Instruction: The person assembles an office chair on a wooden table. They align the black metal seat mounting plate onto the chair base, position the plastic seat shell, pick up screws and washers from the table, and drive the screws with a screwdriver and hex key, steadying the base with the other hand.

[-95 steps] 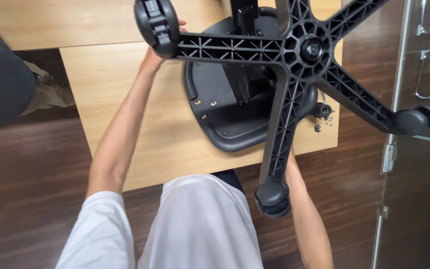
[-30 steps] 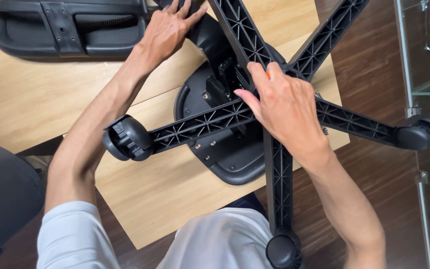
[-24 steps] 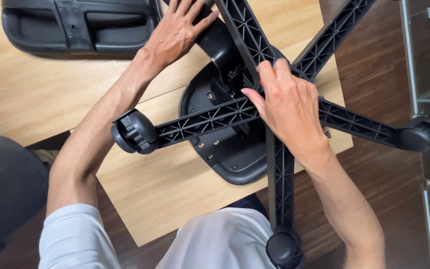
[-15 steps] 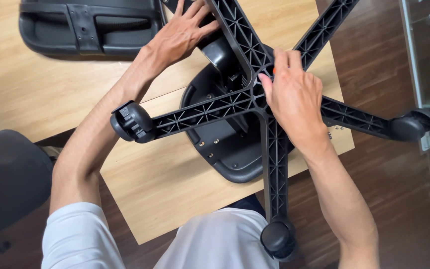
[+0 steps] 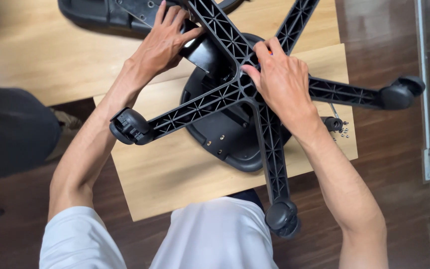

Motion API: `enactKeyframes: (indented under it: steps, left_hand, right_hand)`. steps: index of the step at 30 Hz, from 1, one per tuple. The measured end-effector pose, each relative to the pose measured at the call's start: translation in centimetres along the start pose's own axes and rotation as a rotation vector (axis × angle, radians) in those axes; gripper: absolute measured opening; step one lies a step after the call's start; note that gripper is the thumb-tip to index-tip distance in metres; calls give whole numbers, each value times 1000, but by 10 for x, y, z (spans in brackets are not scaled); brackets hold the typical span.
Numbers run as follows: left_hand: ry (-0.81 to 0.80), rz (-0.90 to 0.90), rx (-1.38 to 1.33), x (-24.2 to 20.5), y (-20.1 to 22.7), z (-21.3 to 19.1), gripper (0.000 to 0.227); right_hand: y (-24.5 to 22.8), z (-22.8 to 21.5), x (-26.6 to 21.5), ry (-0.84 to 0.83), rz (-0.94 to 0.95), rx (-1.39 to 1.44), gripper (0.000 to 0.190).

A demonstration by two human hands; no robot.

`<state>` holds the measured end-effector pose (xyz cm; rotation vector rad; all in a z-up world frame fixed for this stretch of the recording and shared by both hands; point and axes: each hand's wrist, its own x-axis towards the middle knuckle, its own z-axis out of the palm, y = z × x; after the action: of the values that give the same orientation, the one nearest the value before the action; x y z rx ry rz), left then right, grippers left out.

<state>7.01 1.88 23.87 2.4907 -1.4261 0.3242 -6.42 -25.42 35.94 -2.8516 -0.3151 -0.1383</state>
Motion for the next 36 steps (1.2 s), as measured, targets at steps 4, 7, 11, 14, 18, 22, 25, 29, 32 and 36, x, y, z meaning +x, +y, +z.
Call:
enactKeyframes:
  steps: [4, 7, 11, 14, 18, 22, 25, 29, 32, 36]
  left_hand:
    - [8, -54, -5, -31, 9, -22, 71]
    - [-62, -132, 2, -47, 26, -48, 85]
    - [-12, -155, 94, -71, 42, -64, 90]
    - [-78, -258, 54, -92, 54, -71, 91]
    - [-79, -357, 74, -121, 76, -76, 89]
    - [-65, -460, 52, -147, 98, -71, 88]
    - [-43, -498, 67, -154, 118, -72, 88]
    - [-33, -555, 87, -164, 144, -71, 91]
    - [-13, -598, 42, -174, 156, -65, 91]
    - [34, -623, 26, -187, 153, -53, 91]
  right_hand:
    - [-15, -3, 9, -58, -80, -35, 61]
    - [-25, 2, 10, 27, -183, -22, 59]
    - [-39, 6, 12, -42, -180, 3, 59]
    - [-47, 7, 9, -36, -241, 2, 59]
    - [-56, 5, 2, -44, -330, 56, 56]
    - [-61, -1, -5, -72, -402, 66, 54]
    - [-60, -1, -13, -64, -446, 53, 54]
    - [-58, -3, -22, -53, -504, 65, 54]
    - [-55, -5, -26, -91, -499, 43, 55]
    - [-52, -1, -28, -70, -518, 52, 55]
